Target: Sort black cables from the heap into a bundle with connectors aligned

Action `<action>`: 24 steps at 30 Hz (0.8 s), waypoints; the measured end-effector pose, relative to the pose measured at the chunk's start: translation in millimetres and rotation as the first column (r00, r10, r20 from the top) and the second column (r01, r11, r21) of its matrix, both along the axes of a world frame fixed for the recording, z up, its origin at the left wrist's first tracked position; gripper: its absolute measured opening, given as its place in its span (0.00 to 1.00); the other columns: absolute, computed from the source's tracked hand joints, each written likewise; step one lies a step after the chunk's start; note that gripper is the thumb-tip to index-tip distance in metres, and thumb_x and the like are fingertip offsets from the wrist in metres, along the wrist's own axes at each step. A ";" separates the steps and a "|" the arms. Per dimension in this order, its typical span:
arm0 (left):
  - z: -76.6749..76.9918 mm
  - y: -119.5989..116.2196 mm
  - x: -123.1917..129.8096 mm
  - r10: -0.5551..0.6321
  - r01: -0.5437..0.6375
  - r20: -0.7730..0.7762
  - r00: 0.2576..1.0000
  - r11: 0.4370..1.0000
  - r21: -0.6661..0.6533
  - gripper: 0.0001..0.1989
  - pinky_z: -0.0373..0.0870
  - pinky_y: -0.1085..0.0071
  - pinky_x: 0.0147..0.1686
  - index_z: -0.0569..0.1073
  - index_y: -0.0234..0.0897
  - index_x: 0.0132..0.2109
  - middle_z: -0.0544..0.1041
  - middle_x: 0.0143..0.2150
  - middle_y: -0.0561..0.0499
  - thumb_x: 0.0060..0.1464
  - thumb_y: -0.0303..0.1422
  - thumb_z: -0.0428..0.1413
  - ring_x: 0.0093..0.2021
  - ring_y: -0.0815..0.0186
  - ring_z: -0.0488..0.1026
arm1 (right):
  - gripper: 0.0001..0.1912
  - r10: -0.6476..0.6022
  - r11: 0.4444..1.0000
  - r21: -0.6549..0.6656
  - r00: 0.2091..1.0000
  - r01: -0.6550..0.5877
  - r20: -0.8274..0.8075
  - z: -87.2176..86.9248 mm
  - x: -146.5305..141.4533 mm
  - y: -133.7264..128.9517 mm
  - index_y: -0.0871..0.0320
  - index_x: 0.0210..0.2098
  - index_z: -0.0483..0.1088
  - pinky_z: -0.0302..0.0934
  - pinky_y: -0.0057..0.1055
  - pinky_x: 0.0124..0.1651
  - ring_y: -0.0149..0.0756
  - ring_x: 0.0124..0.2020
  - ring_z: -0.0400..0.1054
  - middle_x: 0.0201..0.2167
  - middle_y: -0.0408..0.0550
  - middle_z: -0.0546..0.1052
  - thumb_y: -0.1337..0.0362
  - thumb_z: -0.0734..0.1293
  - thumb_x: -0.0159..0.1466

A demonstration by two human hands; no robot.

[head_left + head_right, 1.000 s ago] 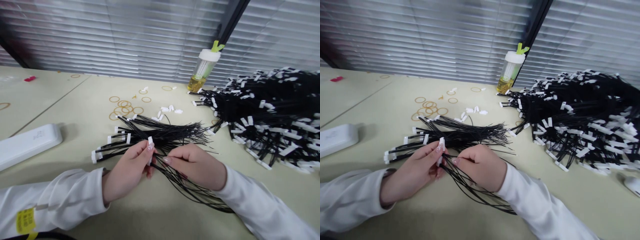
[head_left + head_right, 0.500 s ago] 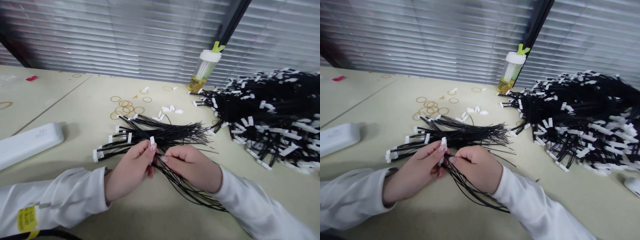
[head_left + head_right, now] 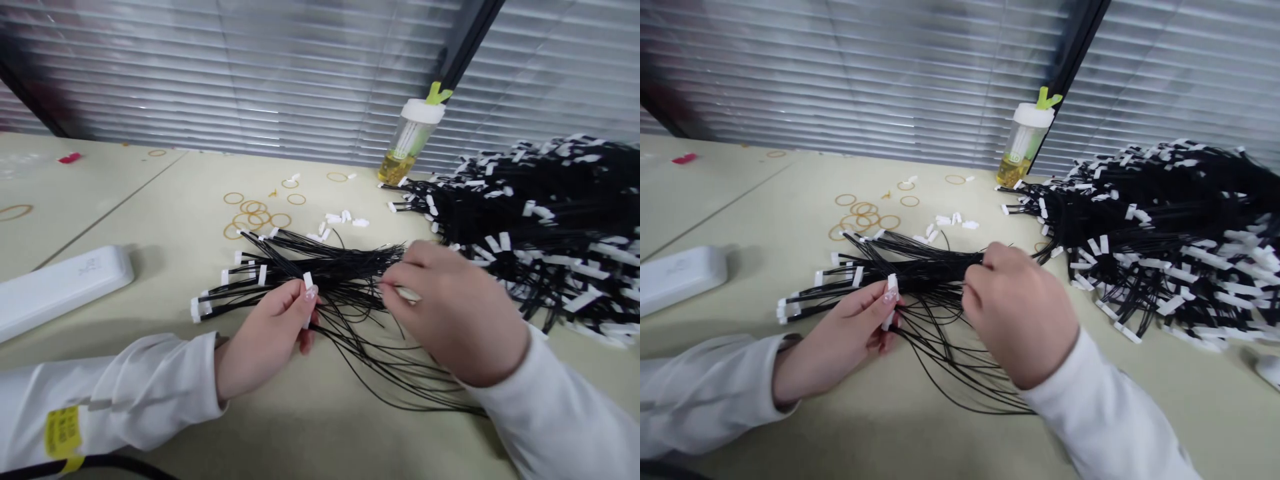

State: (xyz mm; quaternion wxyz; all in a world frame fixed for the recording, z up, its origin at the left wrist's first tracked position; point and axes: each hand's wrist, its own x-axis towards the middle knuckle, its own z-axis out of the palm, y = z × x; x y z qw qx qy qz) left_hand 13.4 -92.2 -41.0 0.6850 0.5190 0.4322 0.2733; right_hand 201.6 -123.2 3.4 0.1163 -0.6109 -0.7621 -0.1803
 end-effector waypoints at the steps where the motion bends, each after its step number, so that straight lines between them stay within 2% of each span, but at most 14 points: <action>1: -0.1 0.0 -0.1 -0.001 0.001 -0.001 1.000 1.000 0.000 0.13 0.59 0.78 0.18 0.63 0.35 0.31 0.63 0.25 0.58 0.54 0.42 0.46 0.18 0.78 0.60 | 0.09 -0.019 0.997 0.082 0.999 0.017 0.026 4.4 5.7 -0.6 0.58 0.21 0.71 0.47 0.28 0.23 0.31 0.23 0.61 0.21 0.47 0.68 0.65 0.61 0.55; 4: 0.1 0.2 0.0 -0.002 0.002 -0.016 1.000 1.000 0.007 0.14 0.59 0.79 0.18 0.63 0.35 0.32 0.63 0.25 0.58 0.54 0.42 0.46 0.19 0.78 0.61 | 0.06 -0.059 0.949 0.308 0.997 0.071 -0.048 17.4 18.2 -3.8 0.58 0.28 0.73 0.48 0.27 0.21 0.28 0.19 0.60 0.17 0.44 0.69 0.65 0.63 0.55; 6: 0.4 0.5 0.6 -0.007 0.008 -0.020 1.000 1.000 0.016 0.14 0.59 0.79 0.19 0.63 0.35 0.32 0.63 0.24 0.58 0.54 0.42 0.46 0.19 0.78 0.61 | 0.08 0.008 0.922 0.366 0.937 0.128 -0.348 24.6 21.9 -6.1 0.59 0.34 0.73 0.56 0.27 0.24 0.29 0.22 0.65 0.22 0.46 0.73 0.68 0.65 0.54; 7: 0.5 0.5 1.0 -0.011 0.012 -0.020 1.000 1.000 0.018 0.14 0.59 0.79 0.19 0.63 0.35 0.32 0.63 0.24 0.58 0.54 0.42 0.46 0.19 0.78 0.61 | 0.10 0.079 0.923 0.356 0.834 0.145 -0.546 27.4 22.6 -6.9 0.60 0.37 0.73 0.60 0.29 0.29 0.31 0.26 0.67 0.27 0.49 0.75 0.70 0.65 0.54; 9: 0.7 0.3 1.7 -0.017 0.017 -0.026 1.000 1.000 0.020 0.13 0.59 0.79 0.18 0.63 0.35 0.32 0.63 0.25 0.58 0.55 0.42 0.45 0.19 0.78 0.61 | 0.13 0.230 0.939 0.324 0.491 0.113 -0.840 30.4 22.7 -7.5 0.60 0.41 0.72 0.62 0.33 0.36 0.35 0.35 0.69 0.39 0.53 0.73 0.71 0.62 0.57; 10: 0.7 0.0 1.9 -0.020 0.021 -0.031 0.999 0.999 0.024 0.13 0.59 0.79 0.18 0.63 0.35 0.32 0.63 0.25 0.58 0.55 0.42 0.45 0.19 0.78 0.61 | 0.13 0.287 0.939 0.332 0.332 0.085 -0.899 30.5 22.2 -7.2 0.58 0.42 0.71 0.62 0.34 0.35 0.35 0.36 0.69 0.42 0.53 0.72 0.72 0.60 0.59; 11: 0.8 -0.4 1.9 -0.027 0.029 -0.035 0.999 0.999 0.032 0.13 0.59 0.79 0.18 0.63 0.35 0.32 0.63 0.25 0.58 0.55 0.42 0.45 0.19 0.78 0.60 | 0.15 0.329 0.933 0.352 0.225 0.073 -0.917 29.5 21.3 -6.7 0.56 0.43 0.70 0.61 0.33 0.32 0.34 0.35 0.69 0.43 0.52 0.71 0.72 0.58 0.60; 13: 0.9 -1.4 1.4 -0.049 0.051 -0.042 0.998 0.997 0.051 0.13 0.59 0.79 0.19 0.63 0.35 0.31 0.62 0.25 0.58 0.55 0.41 0.45 0.19 0.78 0.60 | 0.20 0.359 0.929 0.368 0.145 0.046 -0.922 24.8 17.6 -5.6 0.49 0.50 0.63 0.56 0.27 0.23 0.32 0.33 0.69 0.42 0.50 0.72 0.72 0.58 0.61; 15: 1.2 -2.5 0.2 -0.076 0.080 -0.054 0.996 0.994 0.074 0.13 0.60 0.79 0.19 0.63 0.36 0.31 0.62 0.25 0.58 0.56 0.41 0.44 0.19 0.77 0.60 | 0.28 0.303 0.953 0.297 0.171 -0.060 -0.938 17.5 10.5 -4.8 0.45 0.56 0.53 0.51 0.24 0.18 0.32 0.30 0.69 0.35 0.46 0.73 0.72 0.60 0.59; 16: 1.4 -3.0 -0.4 -0.086 0.091 -0.064 0.994 0.992 0.085 0.13 0.60 0.78 0.19 0.62 0.36 0.31 0.62 0.25 0.58 0.56 0.41 0.44 0.19 0.77 0.61 | 0.28 0.249 0.965 0.222 0.224 -0.139 -0.942 13.5 6.0 -4.5 0.46 0.56 0.53 0.52 0.23 0.19 0.32 0.30 0.69 0.31 0.45 0.74 0.72 0.60 0.59; 18: 1.6 -3.8 -1.7 -0.099 0.107 -0.083 0.992 0.988 0.111 0.14 0.60 0.78 0.19 0.62 0.36 0.30 0.62 0.25 0.58 0.56 0.41 0.44 0.19 0.77 0.61 | 0.16 0.160 0.966 0.054 0.419 -0.254 -0.894 5.8 -3.8 -4.1 0.52 0.45 0.64 0.57 0.23 0.24 0.28 0.27 0.68 0.25 0.42 0.73 0.71 0.61 0.59; 20: 1.8 -4.3 -2.5 -0.110 0.122 -0.088 0.990 0.983 0.136 0.14 0.60 0.78 0.19 0.61 0.36 0.30 0.62 0.24 0.58 0.56 0.41 0.43 0.19 0.76 0.61 | 0.04 0.108 0.964 -0.069 0.618 -0.255 -0.779 -0.8 -11.9 -3.6 0.57 0.31 0.68 0.56 0.22 0.26 0.24 0.23 0.64 0.22 0.40 0.71 0.69 0.62 0.58; 21: 1.7 -4.4 -2.7 -0.116 0.128 -0.087 0.989 0.981 0.146 0.14 0.60 0.77 0.19 0.61 0.36 0.29 0.61 0.24 0.58 0.56 0.41 0.43 0.19 0.76 0.61 | 0.05 0.096 0.967 -0.095 0.683 -0.237 -0.724 -3.5 -14.8 -3.3 0.58 0.26 0.68 0.55 0.21 0.26 0.22 0.21 0.61 0.21 0.40 0.70 0.67 0.62 0.58; 24: 1.1 -4.3 -2.7 -0.131 0.144 -0.088 0.987 0.975 0.168 0.14 0.61 0.77 0.19 0.61 0.36 0.29 0.61 0.24 0.58 0.56 0.41 0.43 0.20 0.76 0.61 | 0.09 0.060 0.976 -0.121 0.759 -0.180 -0.648 -9.1 -18.2 -1.6 0.59 0.23 0.66 0.51 0.21 0.23 0.21 0.18 0.55 0.17 0.38 0.66 0.64 0.62 0.58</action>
